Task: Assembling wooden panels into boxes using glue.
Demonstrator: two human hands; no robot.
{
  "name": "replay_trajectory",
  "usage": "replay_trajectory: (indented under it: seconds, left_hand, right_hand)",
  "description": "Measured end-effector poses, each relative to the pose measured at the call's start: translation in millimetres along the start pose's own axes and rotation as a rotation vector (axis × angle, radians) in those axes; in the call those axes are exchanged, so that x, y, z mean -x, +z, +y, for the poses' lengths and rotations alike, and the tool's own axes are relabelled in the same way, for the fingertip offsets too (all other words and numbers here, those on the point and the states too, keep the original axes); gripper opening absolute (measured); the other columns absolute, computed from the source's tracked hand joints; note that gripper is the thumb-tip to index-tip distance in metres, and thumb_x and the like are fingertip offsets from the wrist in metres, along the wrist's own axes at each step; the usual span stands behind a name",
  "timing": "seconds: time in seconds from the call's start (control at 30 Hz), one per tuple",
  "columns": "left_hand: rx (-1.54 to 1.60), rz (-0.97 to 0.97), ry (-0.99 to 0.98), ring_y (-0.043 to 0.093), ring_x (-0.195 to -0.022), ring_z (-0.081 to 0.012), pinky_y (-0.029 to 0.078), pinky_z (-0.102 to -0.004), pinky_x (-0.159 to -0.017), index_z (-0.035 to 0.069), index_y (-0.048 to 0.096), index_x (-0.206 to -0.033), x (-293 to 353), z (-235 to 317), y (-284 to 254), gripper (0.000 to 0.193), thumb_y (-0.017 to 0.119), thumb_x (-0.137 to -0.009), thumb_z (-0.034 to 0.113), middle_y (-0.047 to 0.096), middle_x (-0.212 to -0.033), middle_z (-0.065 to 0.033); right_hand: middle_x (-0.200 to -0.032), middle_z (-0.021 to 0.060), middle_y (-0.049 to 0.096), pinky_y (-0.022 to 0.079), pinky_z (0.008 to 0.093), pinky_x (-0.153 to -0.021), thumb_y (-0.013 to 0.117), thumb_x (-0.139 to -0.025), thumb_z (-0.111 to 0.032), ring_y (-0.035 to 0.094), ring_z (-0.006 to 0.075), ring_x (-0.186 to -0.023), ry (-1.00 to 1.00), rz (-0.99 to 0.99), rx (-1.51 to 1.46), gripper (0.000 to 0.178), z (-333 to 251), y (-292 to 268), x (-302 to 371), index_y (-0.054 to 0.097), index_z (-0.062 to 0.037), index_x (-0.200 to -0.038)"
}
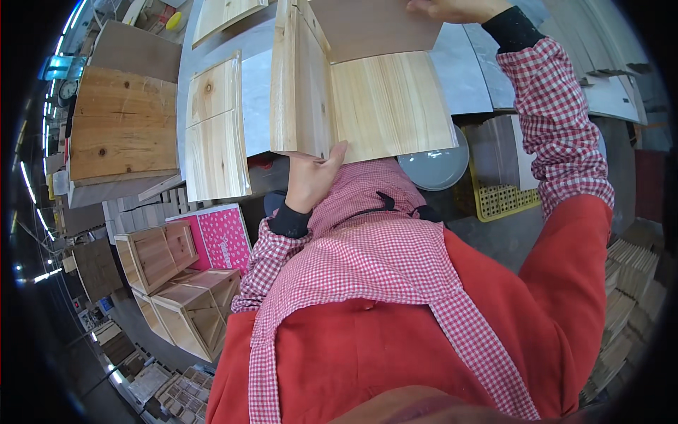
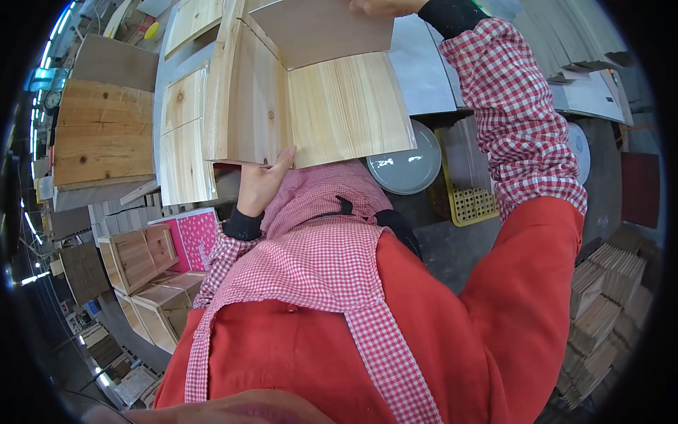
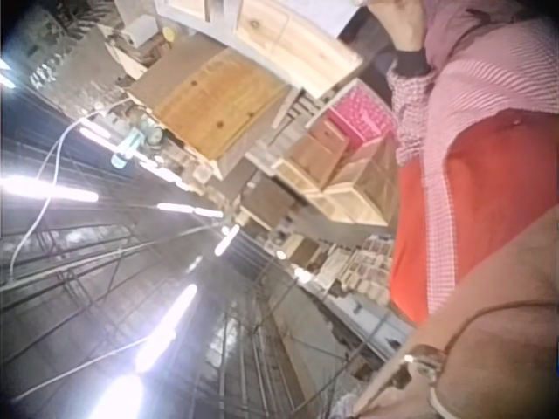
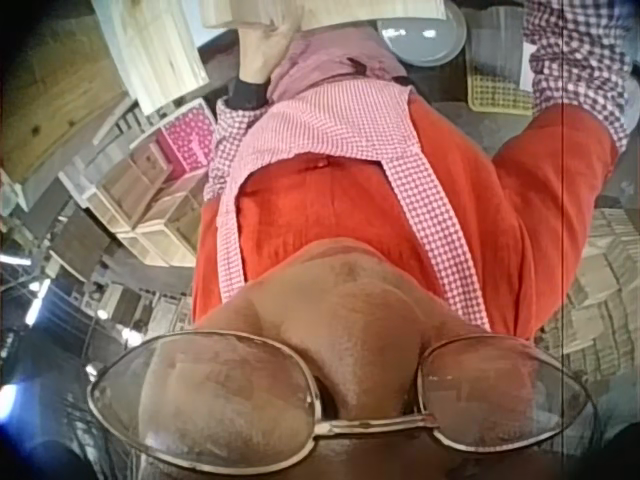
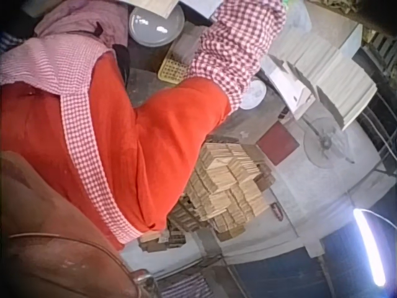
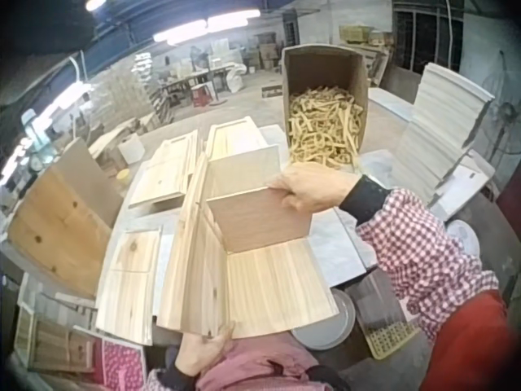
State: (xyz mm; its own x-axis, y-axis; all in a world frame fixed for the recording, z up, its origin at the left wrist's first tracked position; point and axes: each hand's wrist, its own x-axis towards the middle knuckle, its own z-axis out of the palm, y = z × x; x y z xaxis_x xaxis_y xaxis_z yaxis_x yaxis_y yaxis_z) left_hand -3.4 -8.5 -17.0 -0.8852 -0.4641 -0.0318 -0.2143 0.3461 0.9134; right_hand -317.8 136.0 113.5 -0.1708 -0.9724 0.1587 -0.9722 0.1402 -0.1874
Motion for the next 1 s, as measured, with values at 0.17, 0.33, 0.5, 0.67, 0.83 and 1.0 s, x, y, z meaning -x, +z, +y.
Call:
replay_trajectory:
  seconds: [0.17,0.33,0.5,0.67,0.83,1.0]
  left_hand:
    - [-0.016,0.024,0.01,0.062,-0.078,-0.02,0.051,-0.0316,-0.069,-0.01,0.058,-0.099,1,0,2,0.03,0.07,-0.082,0.013,0.064,-0.086,-0.0151]
    - [0.038,0.02,-0.065,0.062,-0.076,-0.0183,0.05,-0.0309,-0.067,-0.009,0.059,-0.096,3,3,1,0.026,0.069,-0.082,0.012,0.064,-0.082,-0.0125]
    - [-0.026,0.02,-0.001,0.061,-0.073,-0.0173,0.05,-0.0306,-0.066,-0.006,0.061,-0.093,2,3,1,0.021,0.068,-0.083,0.011,0.064,-0.08,-0.0108]
    - [-0.027,0.014,0.038,0.061,-0.073,-0.0183,0.049,-0.0308,-0.065,-0.005,0.062,-0.093,3,4,1,0.02,0.067,-0.083,0.012,0.064,-0.079,-0.0114]
    - [-0.051,0.014,0.018,0.062,-0.072,-0.0196,0.049,-0.0314,-0.064,-0.005,0.062,-0.094,2,3,1,0.021,0.066,-0.083,0.012,0.064,-0.08,-0.0122]
    - [-0.097,0.008,-0.009,0.061,-0.071,-0.0201,0.049,-0.0317,-0.063,-0.005,0.061,-0.093,3,5,-1,0.02,0.065,-0.082,0.011,0.063,-0.079,-0.0124]
  right_hand:
    - [-0.084,0.0235,0.06,0.046,0.0461,-0.073,0.059,-0.072,-0.01,0.059,0.0397,-0.083,0.051,-0.015,-0.019,0.023,-5,-2,2,0.057,0.0013,-0.092]
    - [-0.081,0.0232,0.061,0.047,0.0462,-0.072,0.059,-0.072,-0.011,0.06,0.0398,-0.082,0.062,-0.026,0.033,0.021,-8,0,-2,0.058,0.0014,-0.089]
    - [-0.08,0.022,0.062,0.048,0.0461,-0.07,0.062,-0.071,-0.016,0.061,0.0391,-0.081,0.092,0.004,0.129,0.022,-3,12,-14,0.06,0.0005,-0.085]
    - [-0.078,0.0196,0.063,0.049,0.0457,-0.067,0.068,-0.069,-0.025,0.063,0.0367,-0.079,0.151,0.129,0.197,0.026,-8,25,-21,0.063,-0.0019,-0.079]
    - [-0.073,0.0177,0.063,0.048,0.0453,-0.063,0.071,-0.067,-0.031,0.063,0.0348,-0.074,0.21,0.181,0.238,0.029,-16,27,-20,0.063,-0.0043,-0.076]
    - [-0.067,0.0158,0.062,0.048,0.0445,-0.059,0.071,-0.068,-0.033,0.063,0.0337,-0.068,0.023,0.41,0.127,0.028,-5,43,-14,0.064,-0.0057,-0.073]
